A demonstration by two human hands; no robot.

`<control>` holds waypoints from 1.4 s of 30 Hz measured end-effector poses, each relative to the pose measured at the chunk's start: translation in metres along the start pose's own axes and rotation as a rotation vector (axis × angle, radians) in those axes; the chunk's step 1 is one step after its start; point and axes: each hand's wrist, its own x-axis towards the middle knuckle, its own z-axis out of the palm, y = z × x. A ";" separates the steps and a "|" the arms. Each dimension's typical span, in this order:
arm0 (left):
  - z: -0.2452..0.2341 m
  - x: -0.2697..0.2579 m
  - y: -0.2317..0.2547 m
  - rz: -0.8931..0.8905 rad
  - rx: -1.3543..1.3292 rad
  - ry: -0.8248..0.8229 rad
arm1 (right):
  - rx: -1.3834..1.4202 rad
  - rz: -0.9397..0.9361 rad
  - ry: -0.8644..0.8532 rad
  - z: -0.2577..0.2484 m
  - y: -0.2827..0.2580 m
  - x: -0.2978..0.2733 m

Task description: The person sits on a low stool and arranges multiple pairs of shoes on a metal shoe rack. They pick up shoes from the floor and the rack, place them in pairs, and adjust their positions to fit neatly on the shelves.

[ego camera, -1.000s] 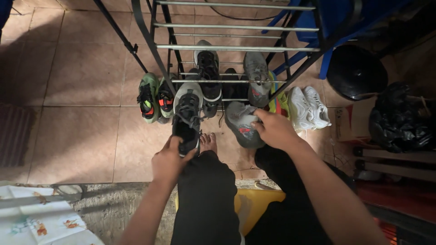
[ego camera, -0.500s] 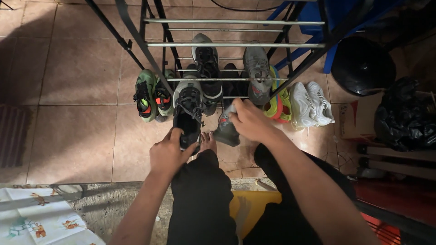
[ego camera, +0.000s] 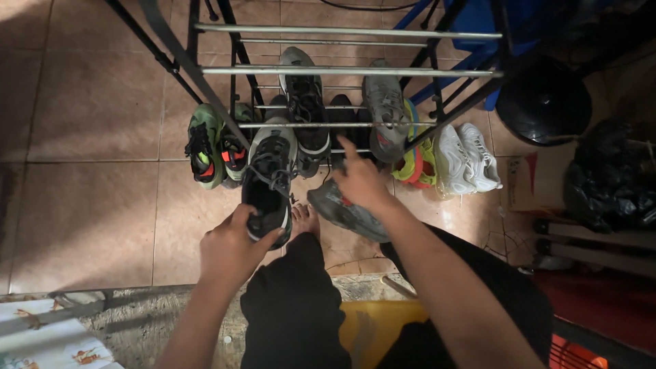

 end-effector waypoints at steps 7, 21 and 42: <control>-0.011 0.010 0.001 -0.018 0.000 -0.056 | -0.198 -0.086 -0.071 0.014 -0.025 0.035; 0.012 0.003 0.002 0.067 -0.004 0.182 | -0.279 -0.103 0.315 0.050 0.026 0.072; 0.094 0.103 0.031 -0.141 -0.253 0.205 | -0.225 -0.263 0.264 0.056 0.048 0.074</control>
